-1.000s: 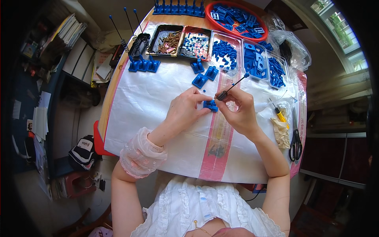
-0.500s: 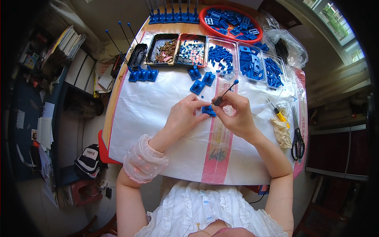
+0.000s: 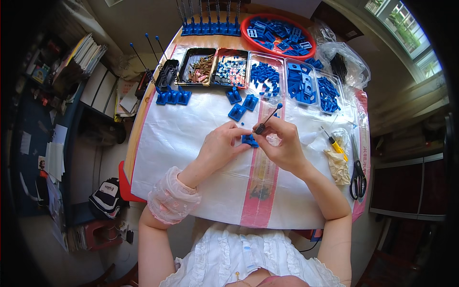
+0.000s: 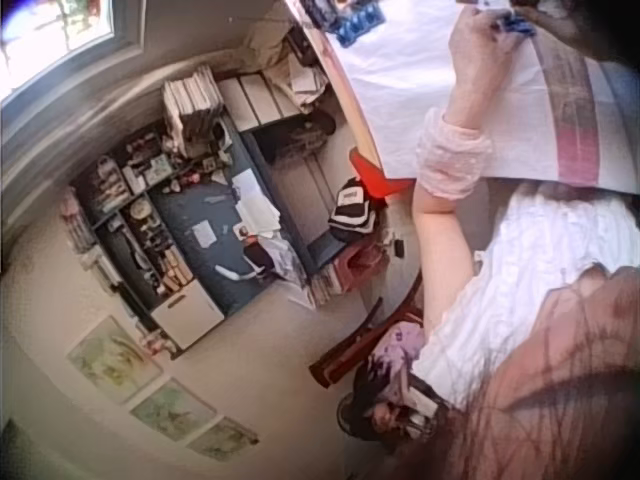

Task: Applying glue to small plastic parts and threading them onto a metal spring wire.

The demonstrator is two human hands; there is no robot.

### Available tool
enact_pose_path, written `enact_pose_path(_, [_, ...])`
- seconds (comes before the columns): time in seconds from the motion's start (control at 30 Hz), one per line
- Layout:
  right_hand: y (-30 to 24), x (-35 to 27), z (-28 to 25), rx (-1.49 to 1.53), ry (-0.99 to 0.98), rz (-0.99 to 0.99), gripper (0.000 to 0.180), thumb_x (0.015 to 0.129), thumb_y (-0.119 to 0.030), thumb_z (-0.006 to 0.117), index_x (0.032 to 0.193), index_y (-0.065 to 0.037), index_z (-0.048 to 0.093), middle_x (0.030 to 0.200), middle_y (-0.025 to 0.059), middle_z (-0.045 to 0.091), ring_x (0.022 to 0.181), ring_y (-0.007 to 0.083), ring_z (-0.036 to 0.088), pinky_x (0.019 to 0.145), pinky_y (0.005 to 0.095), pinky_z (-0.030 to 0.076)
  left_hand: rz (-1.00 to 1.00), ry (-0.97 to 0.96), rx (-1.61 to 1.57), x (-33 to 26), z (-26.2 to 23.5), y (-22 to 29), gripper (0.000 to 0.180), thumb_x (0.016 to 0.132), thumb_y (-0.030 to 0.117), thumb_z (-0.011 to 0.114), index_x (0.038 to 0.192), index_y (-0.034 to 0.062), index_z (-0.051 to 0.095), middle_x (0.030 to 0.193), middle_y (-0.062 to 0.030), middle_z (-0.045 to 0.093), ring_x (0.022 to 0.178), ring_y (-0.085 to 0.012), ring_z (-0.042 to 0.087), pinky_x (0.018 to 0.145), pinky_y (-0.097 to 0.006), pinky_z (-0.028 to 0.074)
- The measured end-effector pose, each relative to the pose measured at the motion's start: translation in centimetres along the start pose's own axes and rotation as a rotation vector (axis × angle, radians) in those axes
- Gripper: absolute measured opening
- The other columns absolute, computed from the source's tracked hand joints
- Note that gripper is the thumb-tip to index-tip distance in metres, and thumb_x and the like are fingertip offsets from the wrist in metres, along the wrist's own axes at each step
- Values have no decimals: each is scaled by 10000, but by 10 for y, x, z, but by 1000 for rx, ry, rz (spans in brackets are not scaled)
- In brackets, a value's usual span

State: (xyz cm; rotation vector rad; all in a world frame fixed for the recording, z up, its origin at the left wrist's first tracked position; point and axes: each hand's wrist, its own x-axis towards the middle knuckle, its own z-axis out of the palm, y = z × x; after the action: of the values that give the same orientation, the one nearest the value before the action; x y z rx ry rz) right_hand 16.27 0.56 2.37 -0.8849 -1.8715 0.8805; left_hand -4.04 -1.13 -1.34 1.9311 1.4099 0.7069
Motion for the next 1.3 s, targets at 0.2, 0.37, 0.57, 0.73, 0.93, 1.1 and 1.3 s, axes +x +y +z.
enact_pose_path(0.2, [-2, 0, -1, 2, -4, 10, 117, 827, 39, 742, 916, 46, 666, 833, 125, 712, 774, 225, 751, 704, 311, 581, -1, -4, -22, 1, 1, -2, 319, 811, 240, 847, 1122, 201, 791, 880, -43, 647, 797, -207, 659, 726, -350, 543])
enact_pose_path(0.37, [3, -1, 1, 8, -2, 22, 118, 838, 32, 749, 918, 46, 663, 836, 124, 714, 766, 217, 748, 706, 310, 581, 30, -5, -28, 2, 0, -5, 312, 804, 233, 851, 1103, 175, 786, 874, -45, 649, 785, -204, 659, 722, -349, 540])
enact_pose_path(0.57, [1, 0, 1, 13, 0, 12, 126, 839, 44, 747, 928, 47, 658, 832, 126, 715, 781, 212, 751, 726, 305, 596, 36, -14, -35, 3, -1, -5, 307, 799, 224, 854, 1092, 168, 784, 862, -45, 646, 775, -197, 659, 716, -343, 539])
enact_pose_path(0.73, [0, 1, 0, 15, -7, 20, 117, 839, 48, 742, 924, 47, 661, 841, 127, 715, 780, 211, 750, 725, 305, 601, 37, -15, -60, 3, -1, -7, 310, 798, 225, 857, 1092, 164, 784, 859, -43, 644, 768, -193, 654, 710, -342, 537])
enact_pose_path(0.93, [-1, 1, 0, 13, -8, 28, 107, 828, 55, 740, 913, 48, 676, 845, 113, 713, 778, 202, 747, 713, 298, 592, 40, -43, -91, 7, -2, -12, 328, 790, 220, 867, 1103, 160, 787, 852, -42, 636, 751, -187, 637, 699, -336, 531])
enact_pose_path(1.1, [1, 1, 0, 25, -12, 31, 111, 828, 54, 739, 922, 51, 678, 854, 113, 711, 778, 198, 746, 701, 294, 585, 53, -53, -102, 7, -4, -12, 375, 775, 254, 888, 1119, 146, 785, 843, -42, 633, 744, -184, 629, 695, -326, 525])
enact_pose_path(1.3, [2, 0, 0, 35, -7, 24, 122, 823, 54, 740, 925, 53, 673, 857, 110, 706, 772, 196, 745, 696, 293, 583, 58, -53, -251, 9, -7, -12, 399, 792, 297, 894, 1111, 87, 782, 815, -31, 650, 694, -127, 586, 658, -284, 498])
